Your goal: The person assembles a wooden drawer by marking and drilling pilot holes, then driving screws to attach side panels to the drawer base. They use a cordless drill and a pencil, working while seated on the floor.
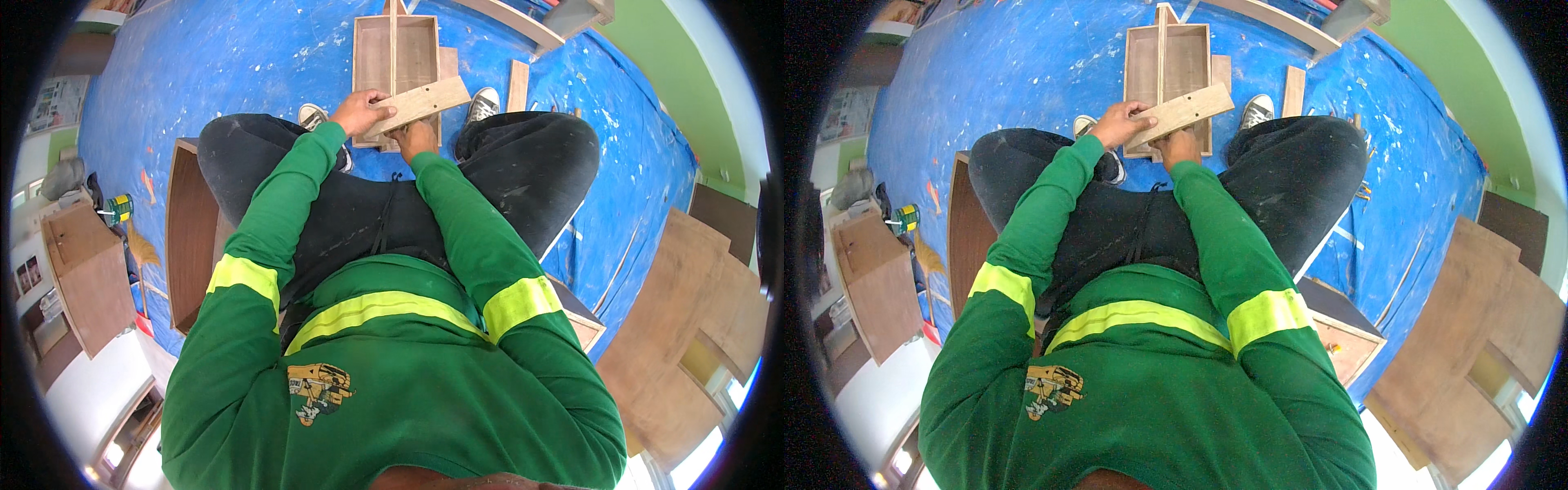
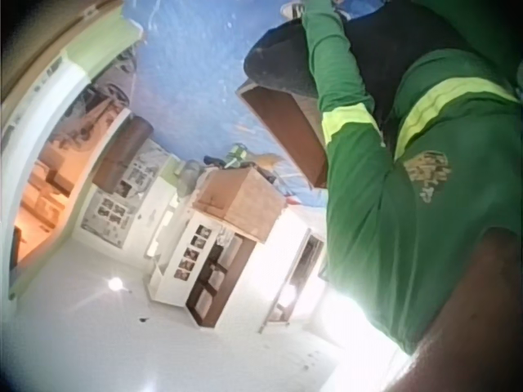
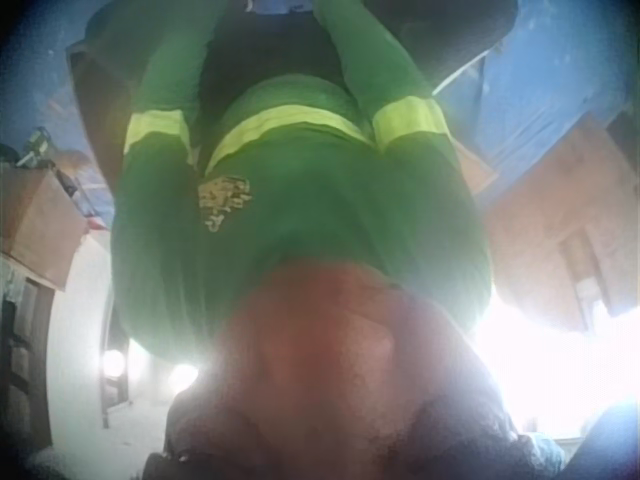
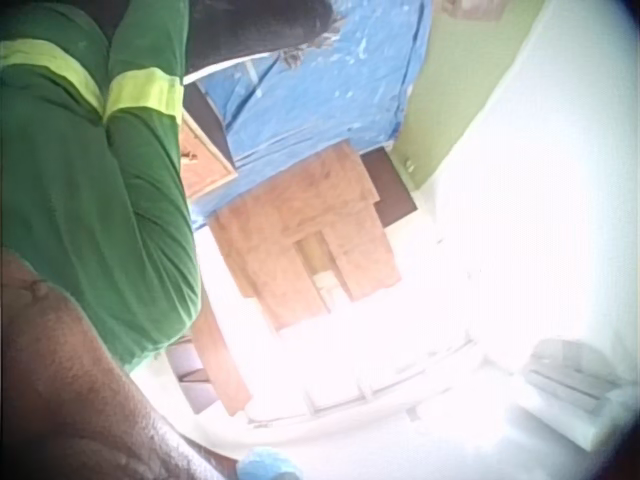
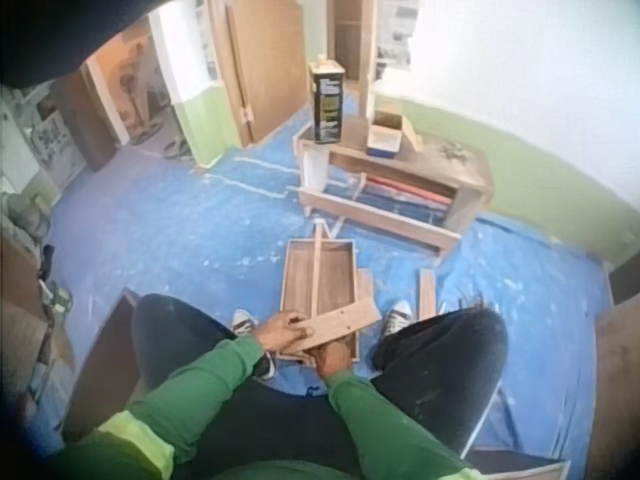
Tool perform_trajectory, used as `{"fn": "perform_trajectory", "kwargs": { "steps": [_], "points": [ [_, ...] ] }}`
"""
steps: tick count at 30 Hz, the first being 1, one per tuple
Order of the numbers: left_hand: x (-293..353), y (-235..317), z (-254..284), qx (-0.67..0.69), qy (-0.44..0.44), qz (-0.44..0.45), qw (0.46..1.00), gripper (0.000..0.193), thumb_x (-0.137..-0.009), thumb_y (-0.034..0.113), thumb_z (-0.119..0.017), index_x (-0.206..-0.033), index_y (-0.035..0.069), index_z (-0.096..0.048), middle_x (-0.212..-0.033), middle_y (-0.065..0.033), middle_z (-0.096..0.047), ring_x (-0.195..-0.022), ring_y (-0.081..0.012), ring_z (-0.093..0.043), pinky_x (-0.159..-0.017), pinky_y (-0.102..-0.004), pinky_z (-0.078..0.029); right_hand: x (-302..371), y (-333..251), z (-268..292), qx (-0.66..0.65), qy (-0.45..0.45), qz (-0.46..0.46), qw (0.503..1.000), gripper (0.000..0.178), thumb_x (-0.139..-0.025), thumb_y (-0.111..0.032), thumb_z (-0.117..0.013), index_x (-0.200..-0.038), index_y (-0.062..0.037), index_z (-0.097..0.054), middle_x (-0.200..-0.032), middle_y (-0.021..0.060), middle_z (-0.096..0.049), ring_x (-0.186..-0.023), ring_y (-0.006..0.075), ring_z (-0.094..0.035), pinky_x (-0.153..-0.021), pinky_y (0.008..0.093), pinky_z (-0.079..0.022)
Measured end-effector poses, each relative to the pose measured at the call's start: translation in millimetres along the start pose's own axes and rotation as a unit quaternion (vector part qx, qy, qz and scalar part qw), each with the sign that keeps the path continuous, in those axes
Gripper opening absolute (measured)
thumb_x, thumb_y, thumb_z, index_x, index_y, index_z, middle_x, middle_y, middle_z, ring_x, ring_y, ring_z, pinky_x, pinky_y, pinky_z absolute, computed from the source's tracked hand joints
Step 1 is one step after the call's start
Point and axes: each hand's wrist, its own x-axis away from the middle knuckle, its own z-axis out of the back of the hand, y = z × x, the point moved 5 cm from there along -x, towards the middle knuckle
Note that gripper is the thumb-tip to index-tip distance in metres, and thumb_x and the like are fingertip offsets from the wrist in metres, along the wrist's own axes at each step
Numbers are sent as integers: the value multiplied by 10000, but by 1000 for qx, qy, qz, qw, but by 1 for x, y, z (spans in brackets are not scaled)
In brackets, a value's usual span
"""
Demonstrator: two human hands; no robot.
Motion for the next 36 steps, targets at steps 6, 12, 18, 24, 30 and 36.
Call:
{"fn": "perform_trajectory", "kwargs": {
  "steps": [6,12,18,24,30,36],
  "points": [
    [6,-14,-8,84,-23,33,996,553,-955,269,-873,-1415,0,-726,-1263,-184,-798,-1151,-245,-752,-1035,-388,-579,2,11,-17,-23,-9,-63,998,385,-962,-298,-824,-1219,-13,-789,-1158,273,-790,-1120,477,-739,-964,557,-561],
    [20,-22,-6,141,-24,53,988,534,-946,234,-876,-1402,-2,-725,-1275,-158,-792,-1110,-220,-754,-1000,-395,-604,1,34,-37,-99,-46,-78,991,337,-1024,-267,-733,-1241,-12,-769,-1158,290,-779,-1115,484,-738,-969,566,-569],
    [15,-26,-11,224,-45,74,971,562,-922,191,-904,-1417,8,-712,-1280,-143,-787,-1135,-215,-742,-1031,-381,-585,-4,17,-28,-44,-43,-12,998,329,-1047,-222,-669,-1298,-25,-749,-1266,286,-757,-1200,471,-716,-1012,545,-559],
    [22,-32,-16,185,-10,136,973,600,-926,329,-911,-1329,-70,-714,-1202,-173,-798,-1073,-214,-752,-995,-371,-589,-6,20,-28,0,-94,-32,995,354,-1018,-135,-681,-1351,-28,-732,-1357,294,-721,-1307,489,-657,-1084,528,-532],
    [23,-40,-34,264,-22,130,955,559,-942,288,-906,-1331,-71,-726,-1199,-172,-808,-1073,-211,-762,-989,-358,-588,-2,33,-35,57,-74,114,989,367,-1030,-162,-649,-1364,-27,-717,-1384,263,-713,-1316,490,-627,-1133,544,-487],
    [26,-22,-22,218,-16,133,967,563,-930,281,-898,-1345,-57,-723,-1204,-193,-809,-1079,-254,-772,-1003,-385,-583,4,49,-40,144,-123,92,978,395,-1055,-223,-601,-1400,-59,-704,-1413,246,-697,-1352,464,-607,-1165,546,-452]
  ]
}}
